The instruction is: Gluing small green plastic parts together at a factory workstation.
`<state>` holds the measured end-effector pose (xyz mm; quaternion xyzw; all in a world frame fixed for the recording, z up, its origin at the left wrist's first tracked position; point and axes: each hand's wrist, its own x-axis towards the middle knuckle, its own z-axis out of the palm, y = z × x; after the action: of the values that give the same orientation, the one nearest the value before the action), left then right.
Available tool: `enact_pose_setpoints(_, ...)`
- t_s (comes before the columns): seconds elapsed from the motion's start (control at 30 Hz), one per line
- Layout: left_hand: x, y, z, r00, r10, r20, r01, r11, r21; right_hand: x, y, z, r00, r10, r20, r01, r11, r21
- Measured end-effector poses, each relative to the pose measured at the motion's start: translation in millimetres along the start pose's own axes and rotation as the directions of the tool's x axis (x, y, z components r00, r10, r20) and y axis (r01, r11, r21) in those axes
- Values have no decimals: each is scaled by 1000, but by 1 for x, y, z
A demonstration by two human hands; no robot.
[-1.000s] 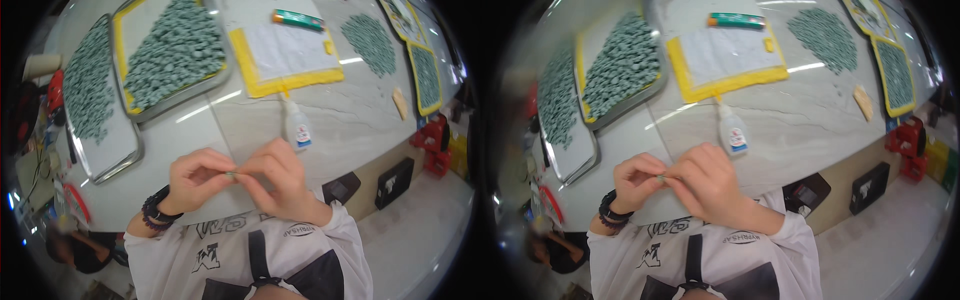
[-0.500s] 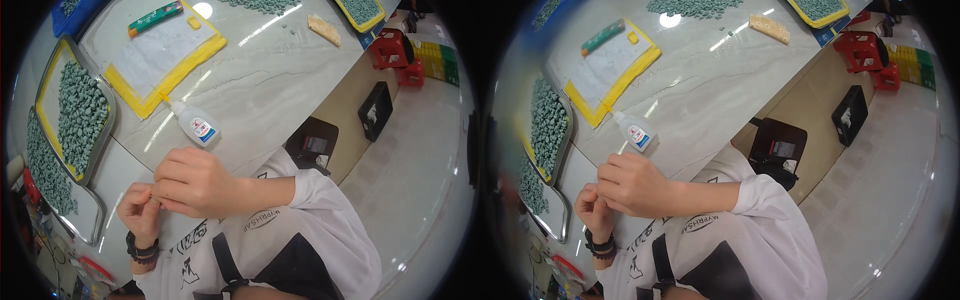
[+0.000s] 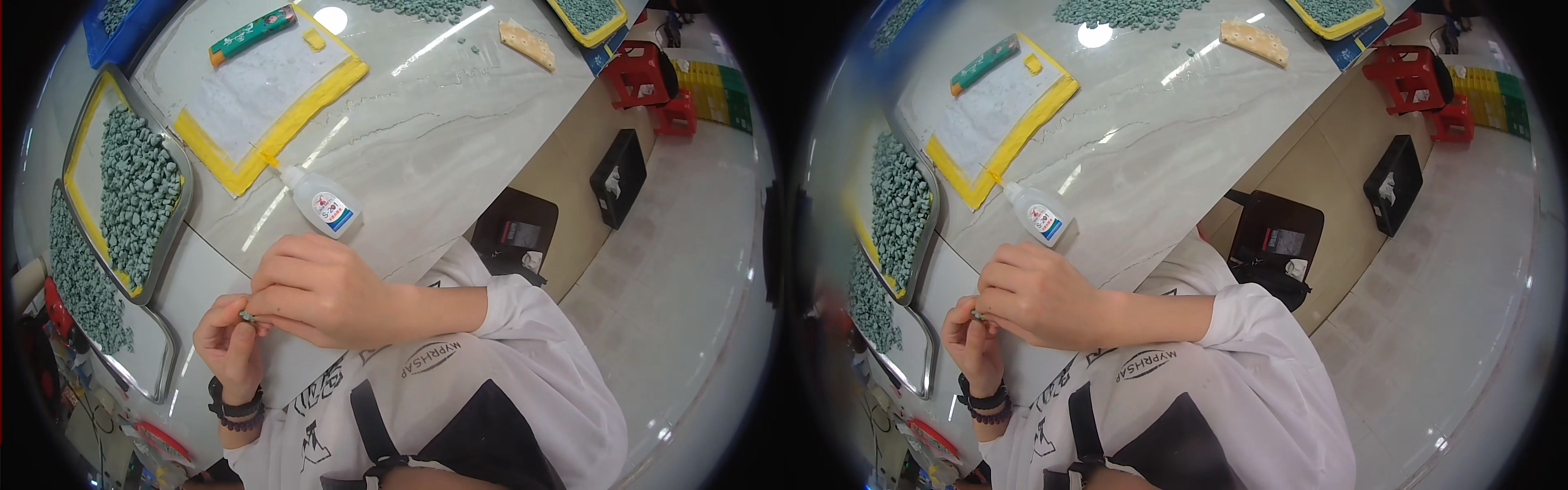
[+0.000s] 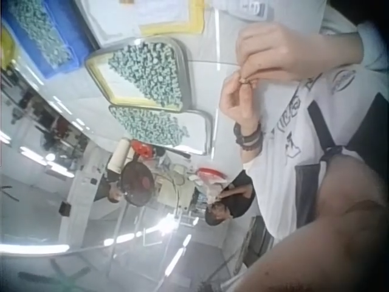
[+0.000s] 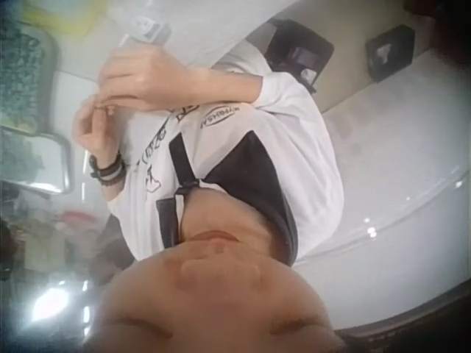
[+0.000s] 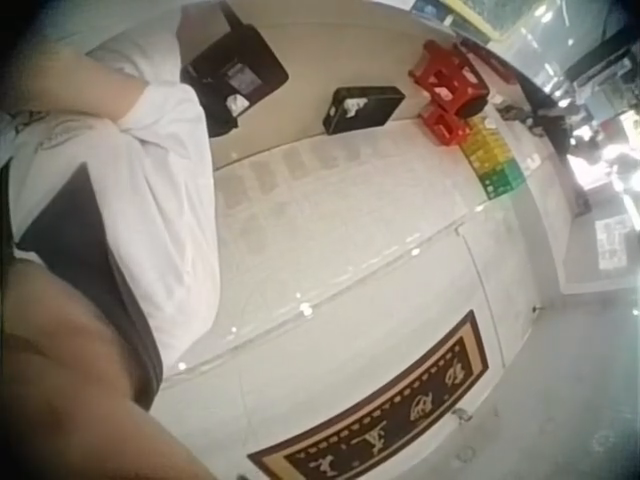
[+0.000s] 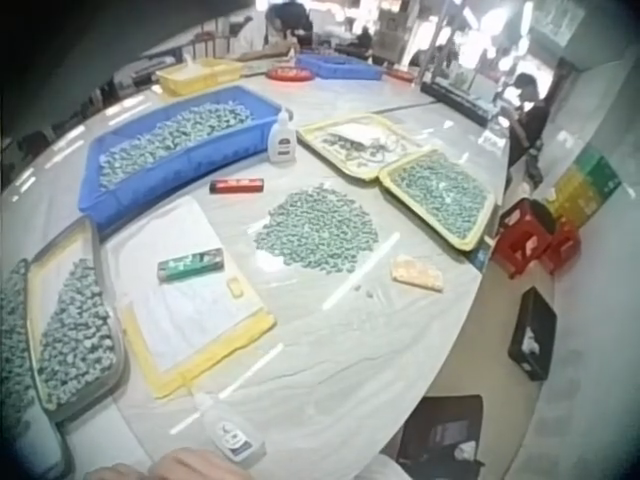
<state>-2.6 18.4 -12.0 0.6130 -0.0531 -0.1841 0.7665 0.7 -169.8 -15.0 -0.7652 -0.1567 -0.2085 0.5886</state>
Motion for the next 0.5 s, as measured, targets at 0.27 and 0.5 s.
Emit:
enact_pose_setpoints(0.27, 0, -1, 0, 999, 45, 7, -46, 998, 34, -7, 4, 10, 998, -61, -33, 61, 998, -1)
enact_pose_setpoints(0.5, -2, 0, 0, 998, 63, 6, -63, 995, 79, -9, -1, 6, 998, -51, -23, 51, 999, -8)
